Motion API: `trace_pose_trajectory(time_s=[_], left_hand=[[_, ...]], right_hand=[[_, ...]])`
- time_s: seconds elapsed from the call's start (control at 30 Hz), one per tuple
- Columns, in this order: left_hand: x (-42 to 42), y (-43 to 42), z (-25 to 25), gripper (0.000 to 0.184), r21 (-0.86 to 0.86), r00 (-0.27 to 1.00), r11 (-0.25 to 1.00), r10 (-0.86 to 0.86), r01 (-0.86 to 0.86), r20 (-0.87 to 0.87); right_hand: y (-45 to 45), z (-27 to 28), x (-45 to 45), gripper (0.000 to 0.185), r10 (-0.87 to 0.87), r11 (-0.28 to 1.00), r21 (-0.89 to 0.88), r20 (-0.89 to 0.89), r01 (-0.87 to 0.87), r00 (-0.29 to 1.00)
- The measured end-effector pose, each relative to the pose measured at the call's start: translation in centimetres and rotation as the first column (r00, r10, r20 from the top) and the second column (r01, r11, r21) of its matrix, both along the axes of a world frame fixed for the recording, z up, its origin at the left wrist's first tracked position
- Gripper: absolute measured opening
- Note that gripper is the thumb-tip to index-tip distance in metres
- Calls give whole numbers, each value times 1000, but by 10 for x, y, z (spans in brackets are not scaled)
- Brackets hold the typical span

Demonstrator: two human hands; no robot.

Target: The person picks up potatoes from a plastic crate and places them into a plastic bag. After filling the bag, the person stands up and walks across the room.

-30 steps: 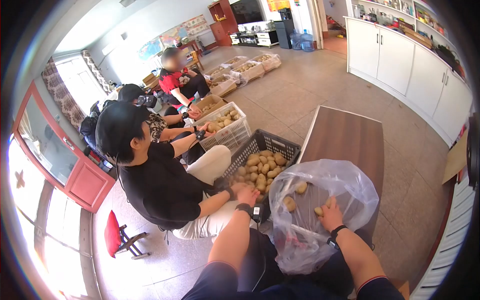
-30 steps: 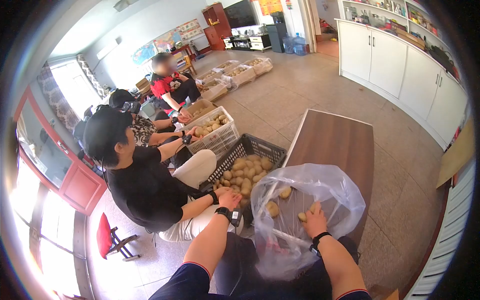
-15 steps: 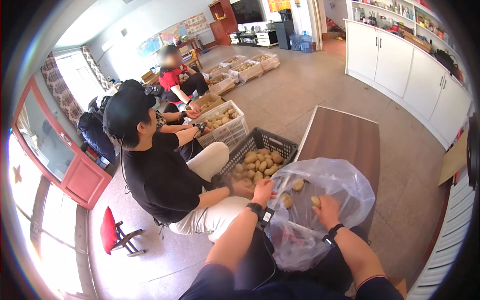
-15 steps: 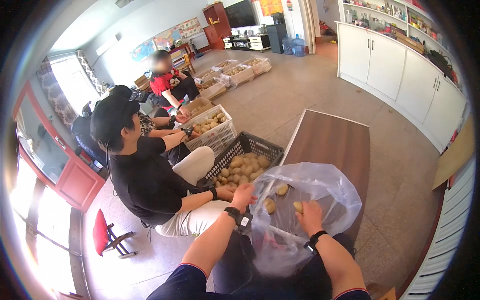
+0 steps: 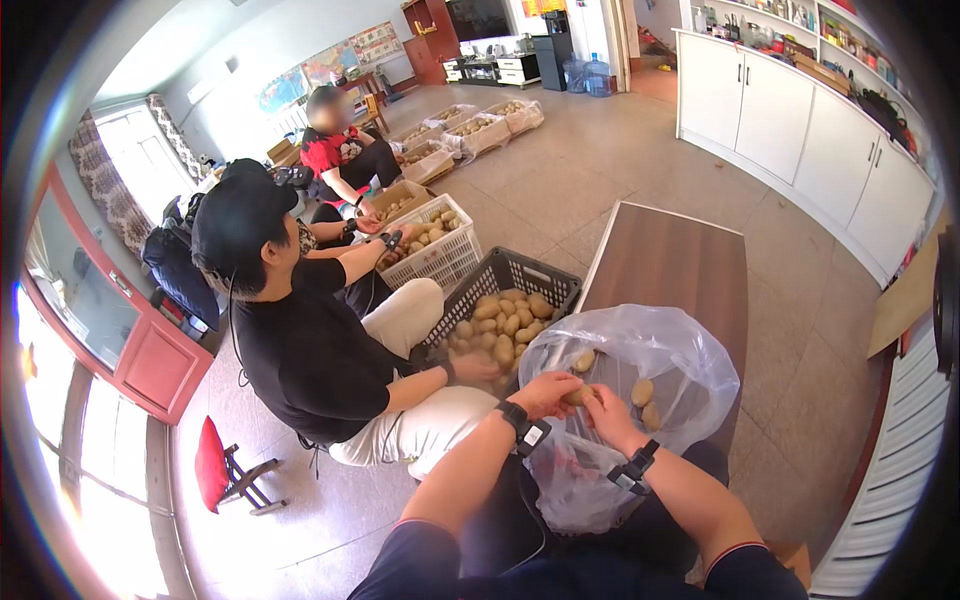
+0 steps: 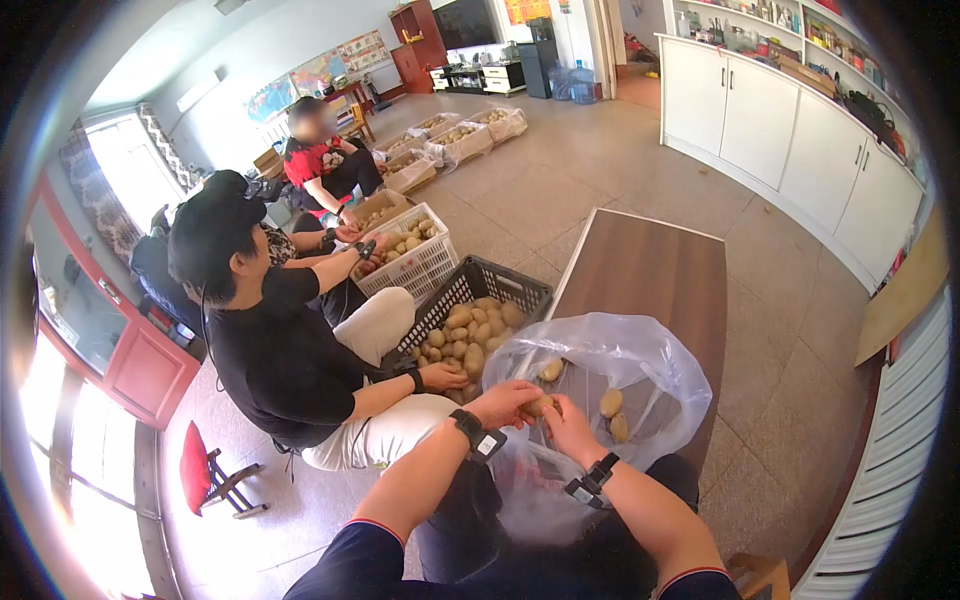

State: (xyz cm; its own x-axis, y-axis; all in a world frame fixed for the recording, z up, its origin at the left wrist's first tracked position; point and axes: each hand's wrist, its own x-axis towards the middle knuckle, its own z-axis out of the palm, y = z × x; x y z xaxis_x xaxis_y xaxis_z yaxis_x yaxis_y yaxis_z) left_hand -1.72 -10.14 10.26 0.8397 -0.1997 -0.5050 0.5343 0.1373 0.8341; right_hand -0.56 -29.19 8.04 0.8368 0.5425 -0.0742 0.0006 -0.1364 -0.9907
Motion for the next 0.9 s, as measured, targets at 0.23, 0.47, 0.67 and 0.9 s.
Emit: trace_pose_trajectory(time_s=[0.23, 0.47, 0.67, 0.9], left_hand=[[7, 20, -13, 31, -124, 996, 988, 88, -88, -5], [6, 55, -45, 27, -31, 870, 933, 346, -358, 351], [13, 94, -68, 27, -217, 756, 737, 654, -641, -11], [7, 121, -86, 28, -294, 632, 594, 773, -749, -48]], right_hand=[[-24, -43, 14, 28, -180, 956, -126, 460, 264, 870], [-73, -62, 14, 35, -53, 677, -468, 739, 567, 672], [-75, -78, 16, 37, -12, 640, -572, 660, 513, 751], [-75, -87, 13, 34, -63, 604, -612, 603, 511, 796]])
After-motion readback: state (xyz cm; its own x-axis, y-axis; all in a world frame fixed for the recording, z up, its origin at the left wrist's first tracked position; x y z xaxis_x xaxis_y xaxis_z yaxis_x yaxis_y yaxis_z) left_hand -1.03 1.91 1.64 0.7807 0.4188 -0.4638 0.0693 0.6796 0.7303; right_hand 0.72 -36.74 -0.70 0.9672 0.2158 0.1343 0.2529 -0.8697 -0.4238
